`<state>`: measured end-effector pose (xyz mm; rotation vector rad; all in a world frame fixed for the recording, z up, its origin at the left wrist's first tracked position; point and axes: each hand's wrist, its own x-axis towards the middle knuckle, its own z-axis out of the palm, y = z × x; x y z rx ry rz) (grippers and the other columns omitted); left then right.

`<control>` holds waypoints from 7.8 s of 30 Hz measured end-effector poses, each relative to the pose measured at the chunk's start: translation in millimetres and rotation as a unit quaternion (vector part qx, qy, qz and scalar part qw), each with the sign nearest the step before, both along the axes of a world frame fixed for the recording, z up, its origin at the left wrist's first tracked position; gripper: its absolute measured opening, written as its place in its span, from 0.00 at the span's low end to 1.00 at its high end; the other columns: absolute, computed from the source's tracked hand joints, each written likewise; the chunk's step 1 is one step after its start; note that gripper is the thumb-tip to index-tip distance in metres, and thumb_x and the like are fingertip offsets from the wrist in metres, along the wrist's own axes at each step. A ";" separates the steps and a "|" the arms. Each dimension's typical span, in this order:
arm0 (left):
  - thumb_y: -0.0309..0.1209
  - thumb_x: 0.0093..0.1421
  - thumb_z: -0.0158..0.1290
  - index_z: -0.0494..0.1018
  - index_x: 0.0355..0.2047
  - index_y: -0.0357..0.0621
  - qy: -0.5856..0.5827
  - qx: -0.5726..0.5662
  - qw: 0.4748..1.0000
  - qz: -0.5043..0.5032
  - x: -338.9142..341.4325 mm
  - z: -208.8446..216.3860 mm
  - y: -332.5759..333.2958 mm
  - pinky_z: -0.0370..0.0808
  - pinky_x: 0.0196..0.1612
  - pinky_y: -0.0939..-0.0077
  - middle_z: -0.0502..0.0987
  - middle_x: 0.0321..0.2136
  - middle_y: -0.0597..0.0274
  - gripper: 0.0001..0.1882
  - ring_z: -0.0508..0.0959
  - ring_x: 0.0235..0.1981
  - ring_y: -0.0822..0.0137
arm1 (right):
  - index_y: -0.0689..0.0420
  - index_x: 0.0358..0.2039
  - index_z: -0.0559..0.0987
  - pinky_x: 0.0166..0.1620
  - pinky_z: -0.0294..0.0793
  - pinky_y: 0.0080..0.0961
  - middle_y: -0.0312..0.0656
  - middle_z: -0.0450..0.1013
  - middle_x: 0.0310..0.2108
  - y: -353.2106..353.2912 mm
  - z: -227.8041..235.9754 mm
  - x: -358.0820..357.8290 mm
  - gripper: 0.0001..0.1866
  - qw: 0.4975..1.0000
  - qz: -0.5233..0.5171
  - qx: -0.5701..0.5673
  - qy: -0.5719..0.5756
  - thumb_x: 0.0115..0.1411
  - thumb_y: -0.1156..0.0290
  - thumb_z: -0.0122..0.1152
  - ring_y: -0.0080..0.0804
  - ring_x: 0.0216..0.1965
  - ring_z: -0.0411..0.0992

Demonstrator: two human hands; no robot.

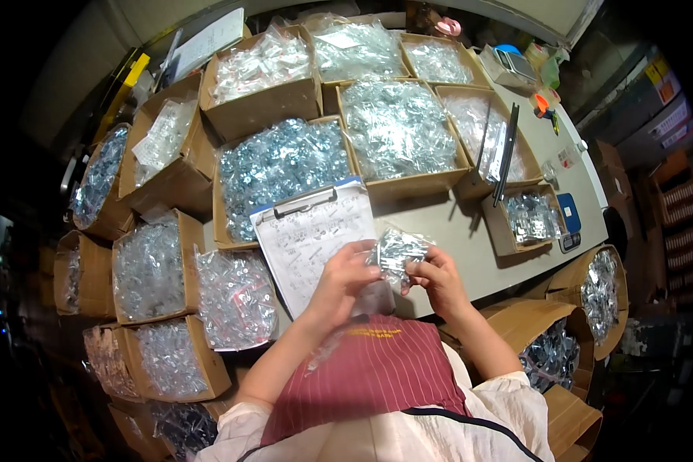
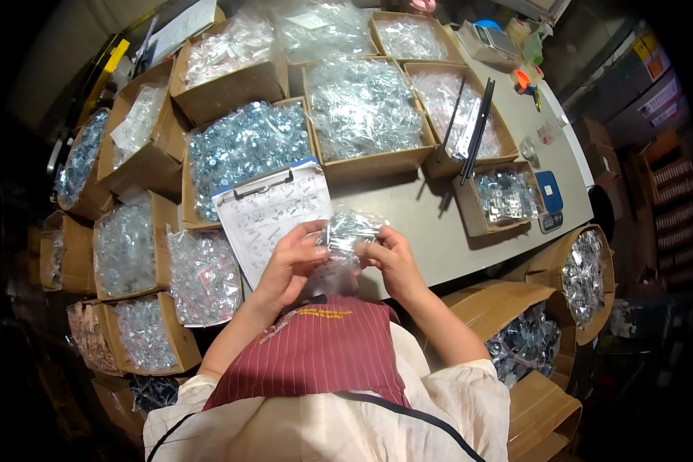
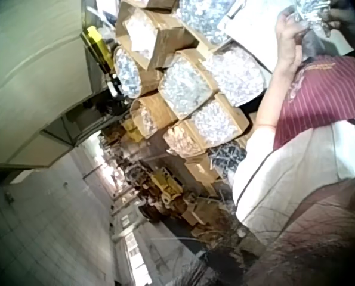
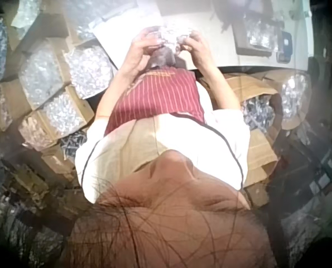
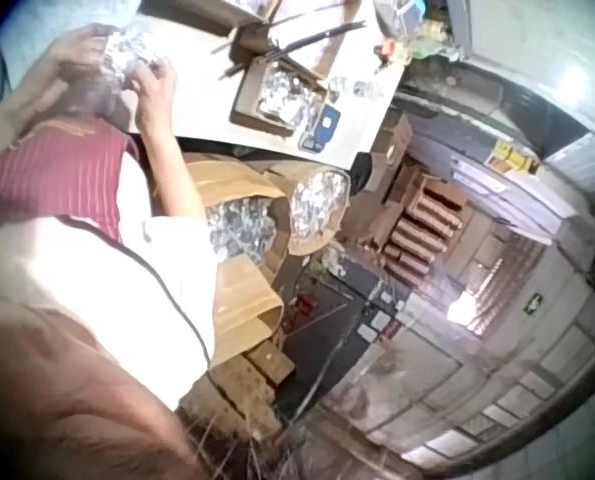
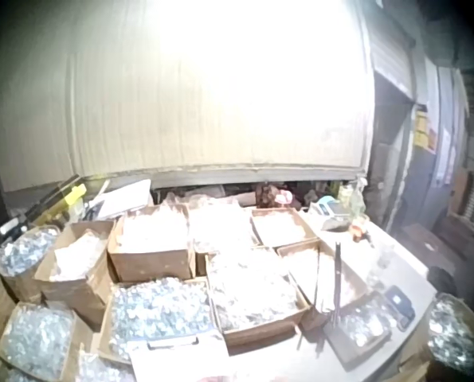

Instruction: The person walks through a warehouse area, collects a long metal bar and black rods from a container, and then stands at a table to count small silver metal brackets while checking a list on a clipboard.

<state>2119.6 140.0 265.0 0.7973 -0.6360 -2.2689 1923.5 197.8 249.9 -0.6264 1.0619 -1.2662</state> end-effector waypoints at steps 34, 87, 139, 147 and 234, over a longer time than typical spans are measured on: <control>0.18 0.56 0.50 0.61 0.55 0.33 -0.075 -0.122 0.986 0.087 -16.9 -8.3 9.4 0.77 0.45 0.74 0.74 0.43 0.49 0.25 0.77 0.43 0.65 | 0.66 0.49 0.74 0.40 0.80 0.27 0.41 0.76 0.38 2.8 -2.4 2.9 0.19 0.999 0.034 -0.024 -0.008 0.55 0.80 0.58 0.27 0.36 0.75; 0.13 0.48 0.49 0.57 0.59 0.37 -0.061 -0.141 0.985 0.073 -17.7 -15.4 10.0 0.80 0.45 0.72 0.72 0.47 0.50 0.35 0.76 0.45 0.64 | 0.65 0.51 0.72 0.39 0.79 0.26 0.40 0.76 0.40 2.2 -18.7 12.2 0.17 1.000 0.017 -0.017 0.019 0.60 0.77 0.56 0.26 0.37 0.75; 0.18 0.54 0.50 0.59 0.56 0.35 -0.061 -0.146 0.984 0.087 -16.8 -16.3 12.7 0.78 0.47 0.71 0.72 0.46 0.48 0.28 0.77 0.44 0.63 | 0.65 0.52 0.72 0.39 0.76 0.22 0.39 0.76 0.37 7.7 -23.1 15.3 0.19 0.997 0.029 -0.059 0.045 0.60 0.79 0.58 0.23 0.34 0.74; 0.19 0.55 0.51 0.61 0.55 0.35 -0.068 -0.160 0.982 0.081 -15.9 -13.1 11.6 0.73 0.52 0.72 0.72 0.47 0.50 0.26 0.75 0.47 0.64 | 0.65 0.52 0.72 0.40 0.76 0.22 0.39 0.75 0.38 7.6 -24.6 17.0 0.19 0.996 0.016 -0.067 0.051 0.60 0.79 0.59 0.23 0.35 0.74; 0.19 0.61 0.53 0.60 0.52 0.37 -0.107 -0.245 0.957 0.112 -23.3 -20.0 19.6 0.75 0.44 0.80 0.72 0.42 0.55 0.21 0.76 0.41 0.73 | 0.59 0.33 0.72 0.47 0.65 0.21 0.36 0.69 0.33 2.5 -15.6 10.1 0.06 0.984 -0.056 0.030 -0.164 0.55 0.76 0.48 0.24 0.39 0.66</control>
